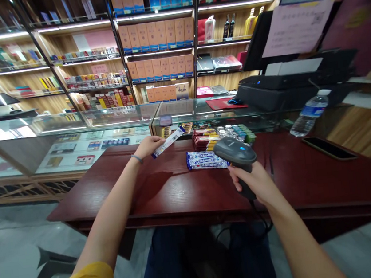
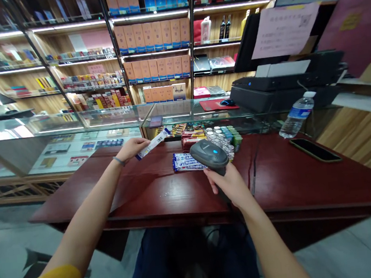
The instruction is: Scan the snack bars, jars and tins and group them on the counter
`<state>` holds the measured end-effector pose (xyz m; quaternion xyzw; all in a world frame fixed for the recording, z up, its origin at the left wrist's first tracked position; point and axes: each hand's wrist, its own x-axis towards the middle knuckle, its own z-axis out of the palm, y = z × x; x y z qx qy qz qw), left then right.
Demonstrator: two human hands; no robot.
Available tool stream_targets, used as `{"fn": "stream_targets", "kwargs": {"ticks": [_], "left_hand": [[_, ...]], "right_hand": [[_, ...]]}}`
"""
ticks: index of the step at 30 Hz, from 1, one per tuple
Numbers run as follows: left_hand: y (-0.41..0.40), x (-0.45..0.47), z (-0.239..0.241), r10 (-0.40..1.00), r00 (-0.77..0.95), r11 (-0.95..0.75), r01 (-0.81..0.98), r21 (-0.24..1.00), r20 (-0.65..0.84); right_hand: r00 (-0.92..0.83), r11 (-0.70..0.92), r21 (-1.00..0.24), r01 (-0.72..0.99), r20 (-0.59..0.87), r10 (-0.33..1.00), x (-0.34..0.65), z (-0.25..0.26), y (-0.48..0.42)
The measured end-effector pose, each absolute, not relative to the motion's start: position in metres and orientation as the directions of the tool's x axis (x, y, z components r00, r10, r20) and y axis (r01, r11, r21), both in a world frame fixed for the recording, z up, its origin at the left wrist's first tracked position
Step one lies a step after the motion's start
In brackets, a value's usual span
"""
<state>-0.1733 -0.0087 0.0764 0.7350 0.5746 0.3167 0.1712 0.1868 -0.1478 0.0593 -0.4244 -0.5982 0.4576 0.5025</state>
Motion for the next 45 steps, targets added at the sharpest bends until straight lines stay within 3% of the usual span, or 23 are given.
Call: {"fn": "stream_targets", "kwargs": {"ticks": [14,20,25,29,31,33,39,45], "left_hand": [[-0.008,-0.133,0.087,0.927,0.209,-0.362,0.714,0.599,0.311],[-0.006,-0.129,0.091,0.921,0.232,-0.37,0.773,0.515,0.314],[-0.004,-0.129,0.084,0.935,0.208,-0.348,0.688,0.637,0.287],[-0.001,-0.122,0.075,0.963,0.225,-0.249,0.516,0.819,0.15],[0.0,-0.114,0.072,0.968,0.209,-0.224,0.481,0.847,0.137],[0.0,-0.105,0.071,0.96,0.196,-0.277,0.533,0.8,0.202],[0.0,-0.071,0.06,0.834,0.315,-0.532,0.681,0.504,0.454],[0.003,-0.038,0.037,0.756,0.448,-0.629,0.699,0.34,0.477]], "right_hand": [[-0.148,0.205,-0.977,0.054,0.195,0.97,0.197,0.056,-0.152],[-0.157,0.221,-0.968,0.115,0.202,0.967,0.198,0.057,-0.154],[-0.153,0.221,-0.974,0.056,0.211,0.966,0.201,0.058,-0.153],[-0.103,0.198,-0.98,-0.007,0.197,0.975,0.205,0.057,-0.152],[-0.081,0.19,-0.982,-0.014,0.191,0.978,0.208,0.057,-0.152],[-0.071,0.198,-0.98,-0.016,0.199,0.978,0.212,0.057,-0.151],[-0.002,0.196,-0.98,-0.024,0.196,0.981,0.225,0.057,-0.154],[0.035,0.212,-0.977,-0.031,0.211,0.977,0.238,0.053,-0.156]]}}
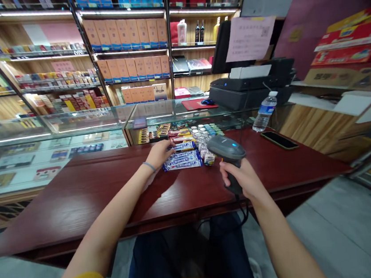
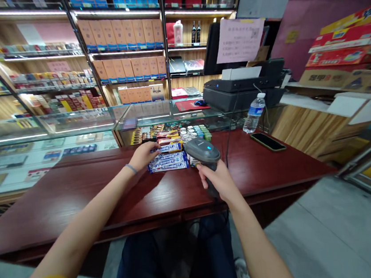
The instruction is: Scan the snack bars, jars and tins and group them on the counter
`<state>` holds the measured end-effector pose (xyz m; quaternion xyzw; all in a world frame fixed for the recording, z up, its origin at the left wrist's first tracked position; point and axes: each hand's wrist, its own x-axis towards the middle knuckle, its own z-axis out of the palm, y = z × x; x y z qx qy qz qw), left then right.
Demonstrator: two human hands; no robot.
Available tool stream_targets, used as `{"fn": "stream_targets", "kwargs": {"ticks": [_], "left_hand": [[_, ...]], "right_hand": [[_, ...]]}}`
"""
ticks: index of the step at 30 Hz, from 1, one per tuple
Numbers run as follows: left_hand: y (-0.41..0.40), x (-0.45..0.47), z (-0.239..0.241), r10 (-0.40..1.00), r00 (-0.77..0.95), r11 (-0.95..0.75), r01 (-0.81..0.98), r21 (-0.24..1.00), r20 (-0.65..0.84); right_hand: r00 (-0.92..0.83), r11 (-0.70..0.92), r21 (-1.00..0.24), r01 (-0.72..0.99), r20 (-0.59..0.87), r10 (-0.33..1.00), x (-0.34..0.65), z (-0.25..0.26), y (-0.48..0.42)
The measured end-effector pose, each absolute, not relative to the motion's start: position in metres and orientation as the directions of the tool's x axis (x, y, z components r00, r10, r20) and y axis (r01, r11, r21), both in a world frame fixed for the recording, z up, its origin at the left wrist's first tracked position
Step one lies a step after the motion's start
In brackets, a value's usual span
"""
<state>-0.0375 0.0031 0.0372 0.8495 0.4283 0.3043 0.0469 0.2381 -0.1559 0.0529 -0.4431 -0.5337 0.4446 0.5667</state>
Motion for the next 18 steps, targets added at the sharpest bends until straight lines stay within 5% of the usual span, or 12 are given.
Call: {"fn": "stream_targets", "kwargs": {"ticks": [12,18], "left_hand": [[0.011,-0.025,0.013,0.818,0.46,-0.567,0.748,0.346,0.347],[-0.001,-0.022,0.023,0.797,0.432,-0.586,0.725,0.363,0.423]], "right_hand": [[0.067,0.171,-0.981,-0.088,0.166,0.984,0.247,0.046,-0.158],[0.082,0.176,-0.979,-0.103,0.168,0.982,0.247,0.044,-0.157]]}}
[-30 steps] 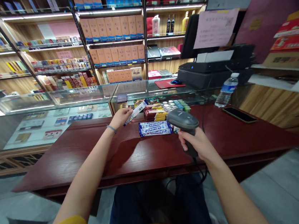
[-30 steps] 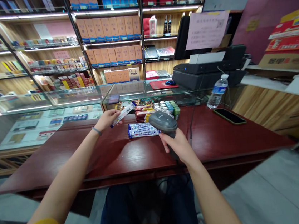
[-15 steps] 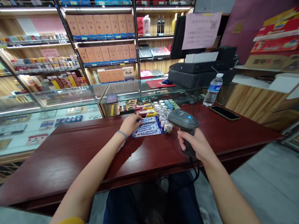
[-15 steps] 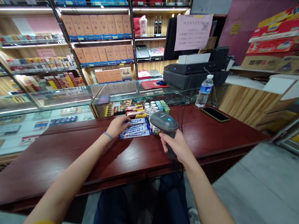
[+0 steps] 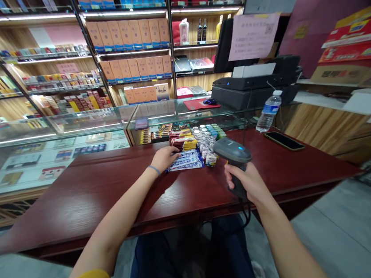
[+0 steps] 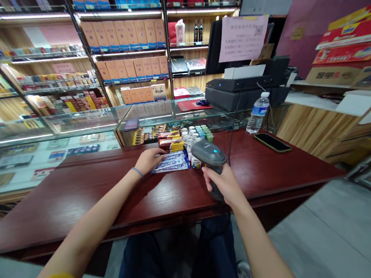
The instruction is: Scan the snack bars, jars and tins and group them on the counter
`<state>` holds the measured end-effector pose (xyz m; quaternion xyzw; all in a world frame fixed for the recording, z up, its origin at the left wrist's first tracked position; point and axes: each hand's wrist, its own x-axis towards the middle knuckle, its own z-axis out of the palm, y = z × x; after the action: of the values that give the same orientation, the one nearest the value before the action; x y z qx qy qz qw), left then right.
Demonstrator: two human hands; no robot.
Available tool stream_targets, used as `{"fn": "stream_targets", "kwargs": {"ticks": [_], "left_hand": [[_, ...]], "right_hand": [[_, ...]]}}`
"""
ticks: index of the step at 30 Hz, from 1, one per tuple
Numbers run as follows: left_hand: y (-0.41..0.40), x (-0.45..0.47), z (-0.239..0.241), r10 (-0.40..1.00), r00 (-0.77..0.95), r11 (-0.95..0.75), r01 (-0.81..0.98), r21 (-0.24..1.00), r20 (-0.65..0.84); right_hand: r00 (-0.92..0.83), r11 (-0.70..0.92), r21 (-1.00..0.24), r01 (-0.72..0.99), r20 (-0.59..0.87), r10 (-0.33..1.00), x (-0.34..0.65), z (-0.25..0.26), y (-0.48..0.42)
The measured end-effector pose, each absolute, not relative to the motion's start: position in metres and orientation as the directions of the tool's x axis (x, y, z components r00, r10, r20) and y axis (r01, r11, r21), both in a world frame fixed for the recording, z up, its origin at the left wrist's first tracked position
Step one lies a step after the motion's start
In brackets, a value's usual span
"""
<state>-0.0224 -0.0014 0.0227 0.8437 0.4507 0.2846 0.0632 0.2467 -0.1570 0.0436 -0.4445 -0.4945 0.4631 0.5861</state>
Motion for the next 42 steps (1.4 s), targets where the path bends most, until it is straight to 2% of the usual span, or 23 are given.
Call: {"fn": "stream_targets", "kwargs": {"ticks": [2,4,6,11,14,16,19,21,22,23,24,25,28,32,38,42], "left_hand": [[-0.011,-0.021,0.044,0.734,0.33,-0.616,0.691,0.379,0.593],[-0.019,-0.021,0.077,0.559,0.198,-0.685,0.657,0.314,0.805],[-0.023,-0.019,0.12,0.403,0.055,-0.702,0.659,0.27,0.914],[-0.009,-0.007,0.229,0.163,-0.099,-0.754,0.63,0.189,0.982],[-0.01,-0.003,0.259,0.049,-0.126,-0.753,0.647,0.119,0.991],[-0.027,-0.007,0.251,0.086,-0.08,-0.774,0.622,0.117,0.993],[-0.071,-0.024,0.204,0.177,0.023,-0.798,0.588,0.13,0.984],[-0.103,-0.038,0.158,0.291,0.102,-0.79,0.587,0.179,0.951],[-0.118,-0.044,0.134,0.357,0.128,-0.782,0.582,0.221,0.925],[-0.13,-0.049,0.11,0.424,0.144,-0.771,0.576,0.273,0.894],[-0.14,-0.054,0.088,0.494,0.163,-0.754,0.569,0.327,0.854],[-0.148,-0.057,0.068,0.555,0.194,-0.738,0.564,0.371,0.809],[-0.161,-0.06,0.021,0.683,0.227,-0.666,0.582,0.466,0.694],[-0.16,-0.058,-0.004,0.761,0.215,-0.605,0.576,0.55,0.612],[-0.15,-0.053,-0.001,0.761,0.294,-0.623,0.58,0.525,0.579],[-0.15,-0.054,-0.002,0.757,0.295,-0.628,0.576,0.523,0.584]], "right_hand": [[0.081,0.187,-0.978,-0.088,0.18,0.98,0.247,0.042,-0.157],[0.077,0.189,-0.979,-0.071,0.183,0.98,0.248,0.041,-0.155],[0.071,0.184,-0.981,-0.065,0.179,0.981,0.247,0.041,-0.153],[0.059,0.192,-0.98,-0.044,0.189,0.98,0.239,0.04,-0.144],[0.052,0.183,-0.981,-0.064,0.179,0.982,0.234,0.037,-0.143],[0.069,0.192,-0.98,-0.057,0.188,0.98,0.239,0.033,-0.142],[0.205,0.276,-0.96,0.053,0.281,0.937,0.272,0.034,-0.129],[0.291,0.241,-0.942,0.233,0.304,0.907,0.309,0.041,-0.112],[0.321,0.14,-0.908,0.396,0.279,0.905,0.329,0.046,-0.101],[0.35,-0.003,-0.803,0.595,0.256,0.901,0.348,0.05,-0.09],[0.35,-0.137,-0.615,0.776,0.239,0.906,0.365,0.054,-0.079],[0.351,-0.183,-0.535,0.825,0.23,0.908,0.379,0.056,-0.068],[0.325,-0.233,-0.378,0.896,0.203,0.924,0.399,0.049,-0.042],[0.279,-0.244,-0.199,0.949,0.173,0.945,0.393,0.024,-0.03],[0.276,-0.278,-0.025,0.96,0.251,0.928,0.386,0.011,-0.036],[0.273,-0.289,0.025,0.957,0.262,0.926,0.387,0.01,-0.044]]}}
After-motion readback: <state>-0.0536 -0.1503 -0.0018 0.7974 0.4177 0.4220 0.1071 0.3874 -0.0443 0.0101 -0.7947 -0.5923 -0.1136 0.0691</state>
